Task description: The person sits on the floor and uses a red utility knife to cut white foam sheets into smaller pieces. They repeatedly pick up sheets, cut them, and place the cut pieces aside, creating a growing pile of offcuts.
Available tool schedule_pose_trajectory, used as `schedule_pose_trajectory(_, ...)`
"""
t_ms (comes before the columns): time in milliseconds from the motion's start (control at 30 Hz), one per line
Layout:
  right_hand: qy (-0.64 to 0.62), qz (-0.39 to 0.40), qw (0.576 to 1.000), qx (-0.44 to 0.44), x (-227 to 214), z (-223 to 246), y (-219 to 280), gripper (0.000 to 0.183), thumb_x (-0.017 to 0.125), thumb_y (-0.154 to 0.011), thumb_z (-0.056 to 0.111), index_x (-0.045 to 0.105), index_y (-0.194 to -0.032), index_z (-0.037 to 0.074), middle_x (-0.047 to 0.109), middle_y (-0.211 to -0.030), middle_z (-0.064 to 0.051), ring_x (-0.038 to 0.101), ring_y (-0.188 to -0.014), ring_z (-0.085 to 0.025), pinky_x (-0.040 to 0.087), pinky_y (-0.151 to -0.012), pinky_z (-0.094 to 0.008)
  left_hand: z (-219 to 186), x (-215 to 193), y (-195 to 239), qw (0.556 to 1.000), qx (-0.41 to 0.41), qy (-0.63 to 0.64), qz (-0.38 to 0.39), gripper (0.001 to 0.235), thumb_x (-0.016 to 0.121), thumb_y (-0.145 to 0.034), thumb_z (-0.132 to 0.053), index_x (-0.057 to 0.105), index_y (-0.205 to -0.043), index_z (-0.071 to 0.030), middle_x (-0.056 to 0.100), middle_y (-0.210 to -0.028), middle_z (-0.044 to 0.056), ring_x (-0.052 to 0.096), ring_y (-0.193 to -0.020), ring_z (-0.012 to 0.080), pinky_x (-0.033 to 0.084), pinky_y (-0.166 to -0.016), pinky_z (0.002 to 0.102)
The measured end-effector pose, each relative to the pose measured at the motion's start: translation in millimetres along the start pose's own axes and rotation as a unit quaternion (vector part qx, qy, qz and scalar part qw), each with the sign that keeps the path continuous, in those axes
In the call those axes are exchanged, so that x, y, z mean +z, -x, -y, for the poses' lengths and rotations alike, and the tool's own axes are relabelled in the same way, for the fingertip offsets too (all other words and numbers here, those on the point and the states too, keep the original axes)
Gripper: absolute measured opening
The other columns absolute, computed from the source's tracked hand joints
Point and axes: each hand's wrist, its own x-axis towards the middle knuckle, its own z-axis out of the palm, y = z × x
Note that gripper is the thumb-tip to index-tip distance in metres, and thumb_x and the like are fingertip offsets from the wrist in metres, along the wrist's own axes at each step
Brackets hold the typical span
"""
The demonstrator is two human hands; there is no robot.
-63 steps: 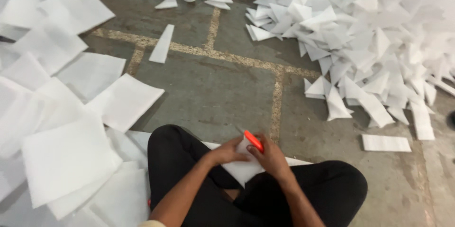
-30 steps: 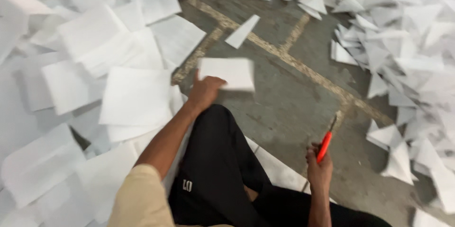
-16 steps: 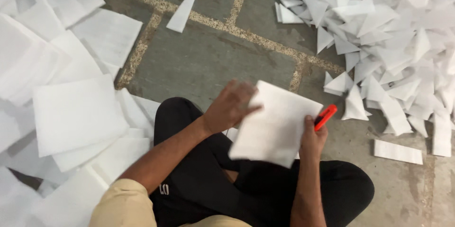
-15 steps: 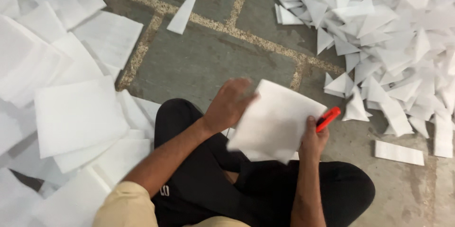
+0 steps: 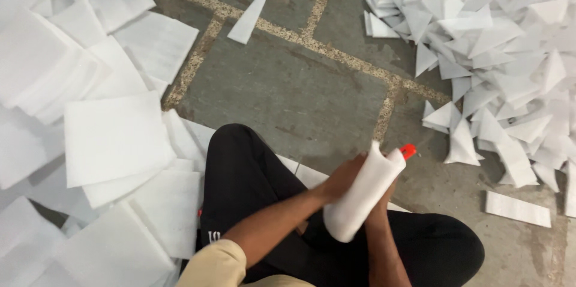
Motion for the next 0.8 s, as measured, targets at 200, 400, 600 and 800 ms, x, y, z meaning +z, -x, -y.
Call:
schedule_pose_trajectory(200, -0.078, -0.162, 0.983, 0.019, -25, 24, -27, 0.014, 0.054, -0.113, 0.019, 0.055, -0.117, 0.005, 0.06, -0.094, -0.002, 0.056, -0.072, -0.009, 0.046, -0.059, -0.027, 24, -14, -22, 0.984, 0.024, 0.177, -0.016, 0.045, 0.058, -0.105, -0.032, 0.066, -0.126, 0.007, 0.067, -0.116, 0.025, 0.066, -0.104, 0.0337, 0.049, -0.094, 0.045)
schedule_pose_trajectory(400, -0.041, -0.101, 0.992, 0.059, -4, 27, -31, 0.025, 0.06, -0.101, 0.006, 0.055, -0.126, 0.008, 0.063, -0.091, -0.002, 0.053, -0.065, -0.006, 0.045, -0.056, -0.021, 28, -88, -31, 0.937, -0.096, 0.232, -0.241, 0.064, 0.064, -0.096, -0.026, 0.037, -0.146, 0.003, 0.049, -0.143, 0.024, 0.052, -0.133, 0.0338, 0.04, -0.11, 0.042)
schedule_pose_trajectory(600, 0.166, 0.065, 0.976, 0.124, 21, -2, -11, 0.043, 0.058, -0.097, 0.007, 0.05, -0.138, 0.003, 0.063, -0.088, -0.005, 0.054, -0.06, -0.009, 0.046, -0.05, -0.027, 28, -113, -51, 0.915, 0.078, -0.314, -0.241, 0.084, 0.073, -0.088, -0.019, 0.026, -0.157, -0.007, 0.024, -0.164, 0.017, 0.019, -0.152, 0.0384, 0.021, -0.117, 0.067)
schedule_pose_trajectory(800, 0.292, 0.209, 0.928, 0.1, 46, -8, 17, 0.059, 0.055, -0.1, 0.018, 0.035, -0.155, 0.012, 0.073, -0.097, -0.01, 0.062, -0.059, -0.016, 0.054, -0.052, -0.033, -1, -159, -90, 0.768, 0.027, -0.636, 0.065, 0.094, 0.082, -0.083, -0.027, 0.028, -0.16, -0.028, 0.014, -0.171, -0.002, 0.017, -0.156, 0.0348, 0.026, -0.112, 0.075)
